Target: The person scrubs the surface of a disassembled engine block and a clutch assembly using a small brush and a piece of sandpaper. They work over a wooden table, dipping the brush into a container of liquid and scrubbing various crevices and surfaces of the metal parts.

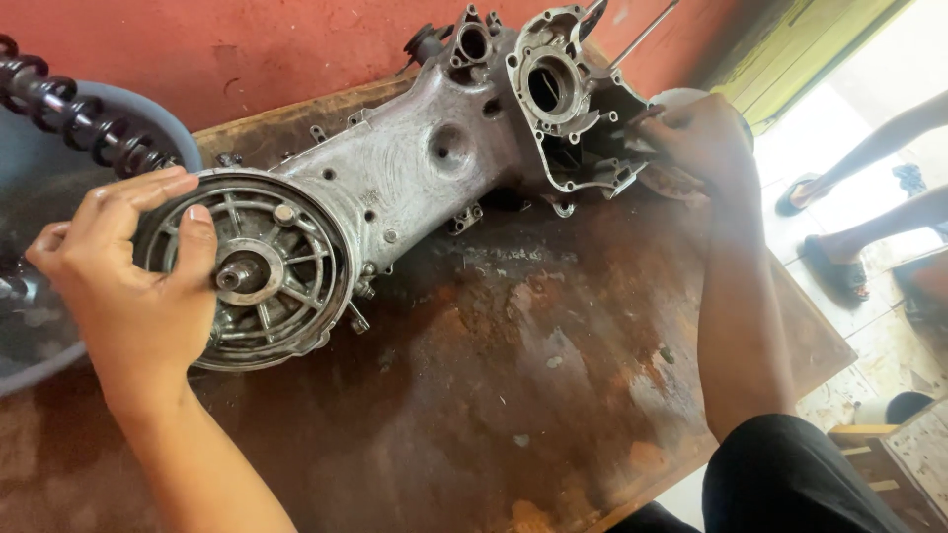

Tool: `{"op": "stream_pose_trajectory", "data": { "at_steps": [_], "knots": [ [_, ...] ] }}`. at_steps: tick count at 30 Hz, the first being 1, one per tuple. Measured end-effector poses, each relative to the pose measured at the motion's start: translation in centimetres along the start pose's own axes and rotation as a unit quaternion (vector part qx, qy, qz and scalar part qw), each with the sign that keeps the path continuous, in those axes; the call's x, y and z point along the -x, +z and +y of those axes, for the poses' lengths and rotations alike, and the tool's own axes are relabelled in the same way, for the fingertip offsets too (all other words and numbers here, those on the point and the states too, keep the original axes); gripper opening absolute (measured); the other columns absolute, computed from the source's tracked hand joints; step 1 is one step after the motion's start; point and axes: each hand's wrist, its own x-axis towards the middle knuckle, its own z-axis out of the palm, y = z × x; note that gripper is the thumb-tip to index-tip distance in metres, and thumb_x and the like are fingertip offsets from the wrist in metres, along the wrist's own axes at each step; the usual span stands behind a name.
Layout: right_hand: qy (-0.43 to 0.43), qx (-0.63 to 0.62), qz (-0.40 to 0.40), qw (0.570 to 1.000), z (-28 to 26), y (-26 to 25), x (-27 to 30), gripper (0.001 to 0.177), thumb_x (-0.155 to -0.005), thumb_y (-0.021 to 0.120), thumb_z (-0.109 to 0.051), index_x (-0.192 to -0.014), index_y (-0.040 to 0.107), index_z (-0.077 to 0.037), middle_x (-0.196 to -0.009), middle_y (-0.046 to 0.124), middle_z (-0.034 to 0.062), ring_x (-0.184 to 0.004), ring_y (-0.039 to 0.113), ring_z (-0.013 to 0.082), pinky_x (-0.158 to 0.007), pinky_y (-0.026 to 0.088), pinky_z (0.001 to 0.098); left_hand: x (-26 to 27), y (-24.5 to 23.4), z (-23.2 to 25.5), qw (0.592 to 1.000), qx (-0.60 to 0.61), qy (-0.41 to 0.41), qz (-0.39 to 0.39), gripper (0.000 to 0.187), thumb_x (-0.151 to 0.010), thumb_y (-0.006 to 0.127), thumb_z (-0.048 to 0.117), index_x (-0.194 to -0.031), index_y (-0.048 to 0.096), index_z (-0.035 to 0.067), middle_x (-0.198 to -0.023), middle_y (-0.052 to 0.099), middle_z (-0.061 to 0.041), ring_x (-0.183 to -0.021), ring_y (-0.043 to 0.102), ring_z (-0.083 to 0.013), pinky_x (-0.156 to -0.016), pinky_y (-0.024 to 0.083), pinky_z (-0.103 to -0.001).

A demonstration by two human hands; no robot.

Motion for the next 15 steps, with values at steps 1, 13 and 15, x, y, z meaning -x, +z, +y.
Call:
{"op": "stream_pose_trajectory", "data": {
  "at_steps": [1, 13, 15],
  "knots": [
    [-0.001, 0.001, 0.001, 1.000, -0.3, 0.6, 0.0, 0.029, -0.094, 0.077, -0.033, -0.093, 0.082, -0.004, -0.067, 0.068, 0.0121, -0.056, 0.063, 0.0212, -0.060, 0.050, 0.0369, 0.0, 0.1, -0.1, 1.000, 0.001, 0.000, 0.001, 0.014, -0.100, 0.067, 0.013, -0.112, 0.073, 0.011, -0.124, 0.073, -0.001, -0.118, 0.063, -0.0184, -0.114, 0.027, -0.037],
    [0.091, -0.112, 0.005, 0.989, -0.1, 3.1, -0.3, 0.028, -0.093, 0.075, -0.025, -0.089, 0.074, 0.003, -0.061, 0.061, 0.0108, -0.048, 0.058, 0.0175, -0.047, 0.046, 0.0369, -0.1, 0.1, -0.2, 1.000, 0.015, -0.004, 0.010, 0.012, -0.101, 0.066, 0.013, -0.111, 0.074, 0.011, -0.123, 0.073, 0.000, -0.116, 0.063, -0.0168, -0.114, 0.028, -0.035],
    [0.095, -0.105, 0.075, 0.987, 0.4, 4.3, -0.6, 0.032, -0.093, 0.079, -0.026, -0.087, 0.073, 0.005, -0.062, 0.062, 0.0123, -0.049, 0.060, 0.0188, -0.047, 0.047, 0.0362, 0.1, 0.1, -0.2, 1.000, -0.005, 0.007, 0.010, 0.011, -0.100, 0.066, 0.011, -0.107, 0.074, 0.010, -0.124, 0.074, -0.002, -0.119, 0.064, -0.0177, -0.111, 0.027, -0.034]
  ]
}}
